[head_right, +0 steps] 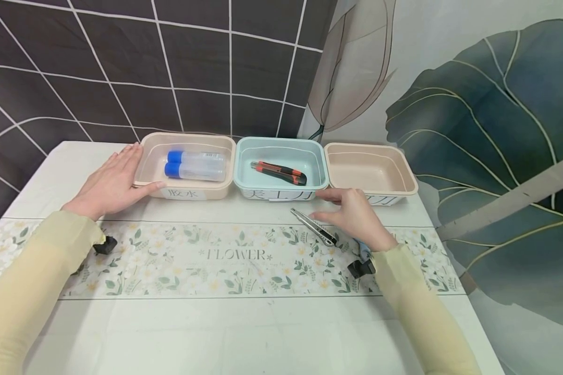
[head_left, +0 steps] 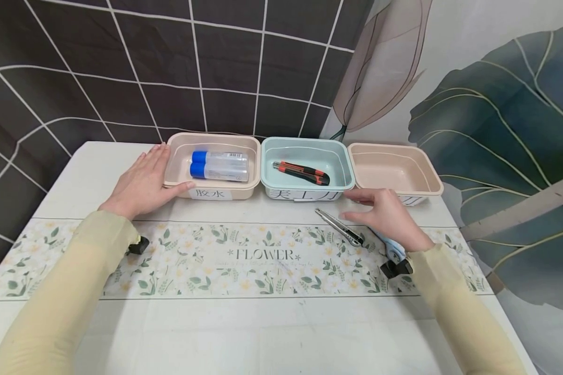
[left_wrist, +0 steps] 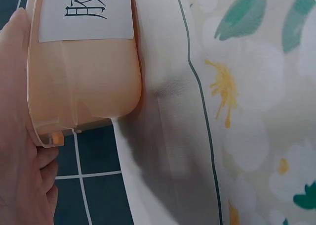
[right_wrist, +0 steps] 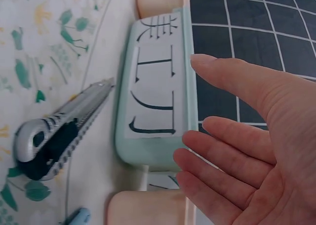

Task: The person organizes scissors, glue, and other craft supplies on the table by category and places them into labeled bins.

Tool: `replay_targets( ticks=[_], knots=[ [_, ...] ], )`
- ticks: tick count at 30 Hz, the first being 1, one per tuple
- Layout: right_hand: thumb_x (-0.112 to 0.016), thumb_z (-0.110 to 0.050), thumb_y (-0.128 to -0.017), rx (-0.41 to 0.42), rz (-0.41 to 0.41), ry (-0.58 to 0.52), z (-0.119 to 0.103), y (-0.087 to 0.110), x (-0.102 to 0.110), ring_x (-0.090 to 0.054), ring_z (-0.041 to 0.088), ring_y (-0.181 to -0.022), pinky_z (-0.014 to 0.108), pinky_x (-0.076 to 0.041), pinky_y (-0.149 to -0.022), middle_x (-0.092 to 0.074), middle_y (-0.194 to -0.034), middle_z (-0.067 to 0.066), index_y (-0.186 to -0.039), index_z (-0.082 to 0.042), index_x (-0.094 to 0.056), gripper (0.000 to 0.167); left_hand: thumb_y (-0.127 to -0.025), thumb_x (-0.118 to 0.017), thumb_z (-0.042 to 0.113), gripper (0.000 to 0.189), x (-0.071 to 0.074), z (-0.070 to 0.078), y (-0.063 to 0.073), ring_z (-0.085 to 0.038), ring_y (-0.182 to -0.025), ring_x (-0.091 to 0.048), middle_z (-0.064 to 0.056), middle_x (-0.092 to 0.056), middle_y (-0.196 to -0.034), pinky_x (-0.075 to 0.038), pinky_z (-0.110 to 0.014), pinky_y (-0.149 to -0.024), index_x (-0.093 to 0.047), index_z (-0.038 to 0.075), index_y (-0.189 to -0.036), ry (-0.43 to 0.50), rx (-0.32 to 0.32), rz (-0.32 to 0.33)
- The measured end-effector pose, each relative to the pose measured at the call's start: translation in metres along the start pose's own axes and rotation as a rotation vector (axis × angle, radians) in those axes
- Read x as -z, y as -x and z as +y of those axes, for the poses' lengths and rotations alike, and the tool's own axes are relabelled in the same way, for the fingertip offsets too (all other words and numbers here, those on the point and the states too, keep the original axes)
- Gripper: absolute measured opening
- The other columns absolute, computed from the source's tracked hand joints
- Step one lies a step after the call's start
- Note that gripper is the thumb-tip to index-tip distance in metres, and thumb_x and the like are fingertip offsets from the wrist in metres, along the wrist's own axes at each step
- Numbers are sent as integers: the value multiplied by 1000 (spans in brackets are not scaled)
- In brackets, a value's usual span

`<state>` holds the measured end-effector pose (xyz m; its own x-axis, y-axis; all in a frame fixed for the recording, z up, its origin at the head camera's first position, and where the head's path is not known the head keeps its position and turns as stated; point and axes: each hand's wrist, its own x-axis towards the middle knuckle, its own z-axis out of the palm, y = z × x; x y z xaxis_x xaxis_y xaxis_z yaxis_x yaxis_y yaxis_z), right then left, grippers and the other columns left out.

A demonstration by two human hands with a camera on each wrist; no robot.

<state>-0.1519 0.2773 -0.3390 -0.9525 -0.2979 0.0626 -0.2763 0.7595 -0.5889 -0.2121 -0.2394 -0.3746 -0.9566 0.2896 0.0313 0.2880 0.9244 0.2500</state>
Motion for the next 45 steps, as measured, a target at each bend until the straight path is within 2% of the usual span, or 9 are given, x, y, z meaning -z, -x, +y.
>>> replay_targets(
  ticks=[6, 12, 23, 33, 45],
  knots=[
    [-87, -28, -83, 10, -1, -14, 7, 6, -6, -65, 35, -115, 50, -52, -99, -71, -122, 10, -125, -3, -72, 51, -93, -45, 76, 113, 1, 0, 0, -42, -153, -7, -27, -6, -166, -3, -50, -124, -4, -5, -160, -3, 0, 0],
    [-88, -28, -83, -46, -15, -25, 14, 13, -14, -65, 37, -115, 51, -53, -98, -70, -124, 13, -127, -1, -71, 54, -93, -46, 76, 113, 1, -1, 0, -42, -153, -7, -26, -6, -166, -3, -50, -124, -3, -4, -161, 0, -2, 2],
    [-91, -25, -79, -55, -31, -30, 25, 22, -28, -68, 32, -111, 47, -56, -93, -71, -121, 13, -126, -1, -71, 57, -93, -46, 76, 113, 1, 0, 2, -42, -153, -8, -26, -6, -166, -3, -50, -124, -3, -5, -160, 12, 3, -2],
    [-91, -32, -78, -92, -47, -10, 32, 29, -36, -70, 29, -107, 46, -56, -93, -73, -116, 13, -127, -1, -71, 61, -94, -46, 75, 112, 0, -1, 1, -42, -153, -8, -26, -6, -166, -3, -50, -124, -4, -5, -160, 8, -1, 1],
    [-90, -24, -80, -100, -35, 10, 36, 32, -42, -70, 20, -89, 41, -59, -81, -75, -102, 8, -125, -1, -72, 54, -93, -45, 76, 113, 0, 0, 1, -42, -153, -7, -26, -6, -166, -3, -50, -124, -3, -4, -161, 7, 4, -3]
  ],
)
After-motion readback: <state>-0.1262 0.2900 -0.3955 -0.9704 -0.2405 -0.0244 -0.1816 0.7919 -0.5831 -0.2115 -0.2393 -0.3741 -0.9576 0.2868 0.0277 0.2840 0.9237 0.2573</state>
